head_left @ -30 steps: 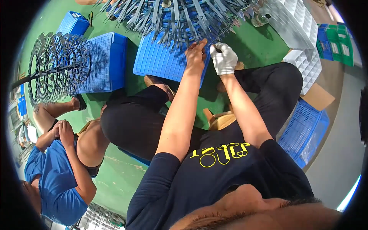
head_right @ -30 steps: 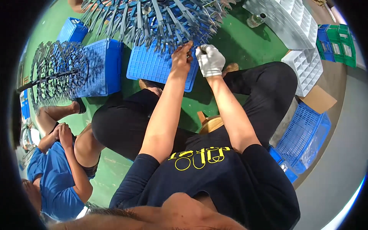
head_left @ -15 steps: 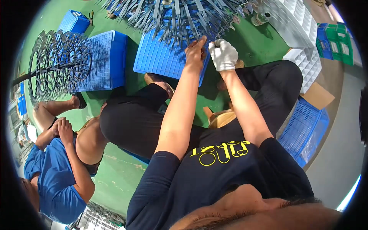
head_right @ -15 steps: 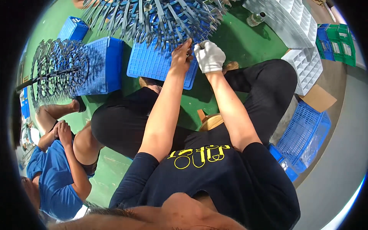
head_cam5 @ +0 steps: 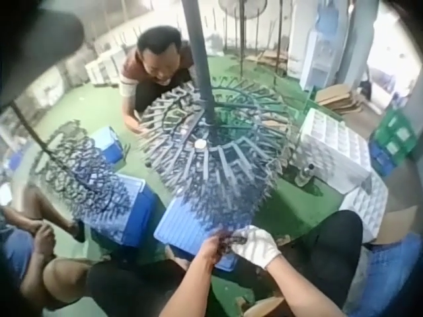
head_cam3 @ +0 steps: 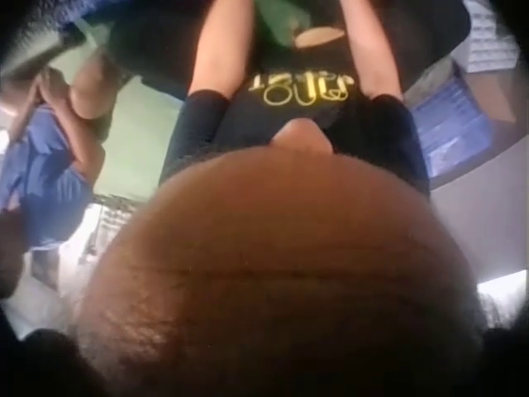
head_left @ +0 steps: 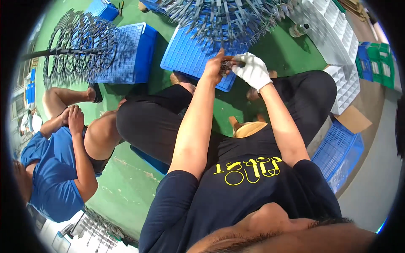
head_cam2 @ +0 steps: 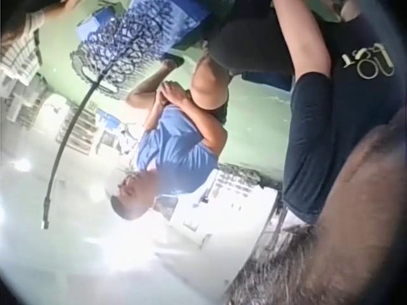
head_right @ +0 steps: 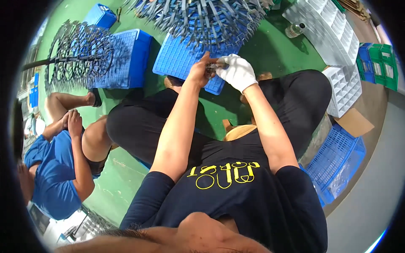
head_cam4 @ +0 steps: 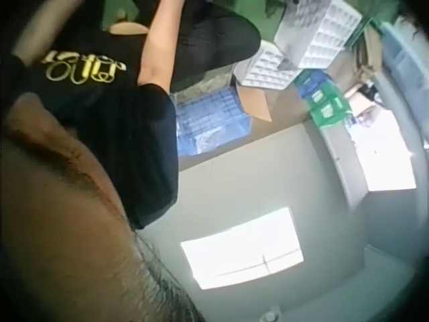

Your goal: Assembling small metal components onto a rotating blue industrial rack.

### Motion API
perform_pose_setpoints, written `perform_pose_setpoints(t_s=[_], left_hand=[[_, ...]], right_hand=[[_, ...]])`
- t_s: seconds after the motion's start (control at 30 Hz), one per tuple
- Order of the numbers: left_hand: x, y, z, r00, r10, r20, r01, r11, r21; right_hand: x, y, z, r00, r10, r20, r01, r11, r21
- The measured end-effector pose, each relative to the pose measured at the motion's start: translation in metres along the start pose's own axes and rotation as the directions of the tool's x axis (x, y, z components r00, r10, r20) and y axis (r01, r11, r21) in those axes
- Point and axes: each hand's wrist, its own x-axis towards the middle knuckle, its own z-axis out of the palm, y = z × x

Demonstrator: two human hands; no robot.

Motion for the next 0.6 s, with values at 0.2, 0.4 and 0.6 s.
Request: perform_pose_setpoints(t_s=[0.2,0.4,0.6], left_hand=[[-0.016,0.006,0.003,0.996,0.04,-0.076,-0.022,0.974,0.225],[-0.013,0.004,0.005,0.99,0.117,-0.082,-0.081,0.933,0.35],[-0.003,-0.007,-0.009,0.994,0.069,-0.081,-0.058,0.99,0.129]], right_hand=[[-0.004,-0.004,0.005,0.995,-0.03,0.092,0.037,0.996,-0.077],[-0.005,-0.005,0.007,0.997,0.001,0.074,0.002,0.999,-0.036],[-0.007,-0.018,0.007,0.994,0.095,0.062,-0.09,0.993,-0.073]])
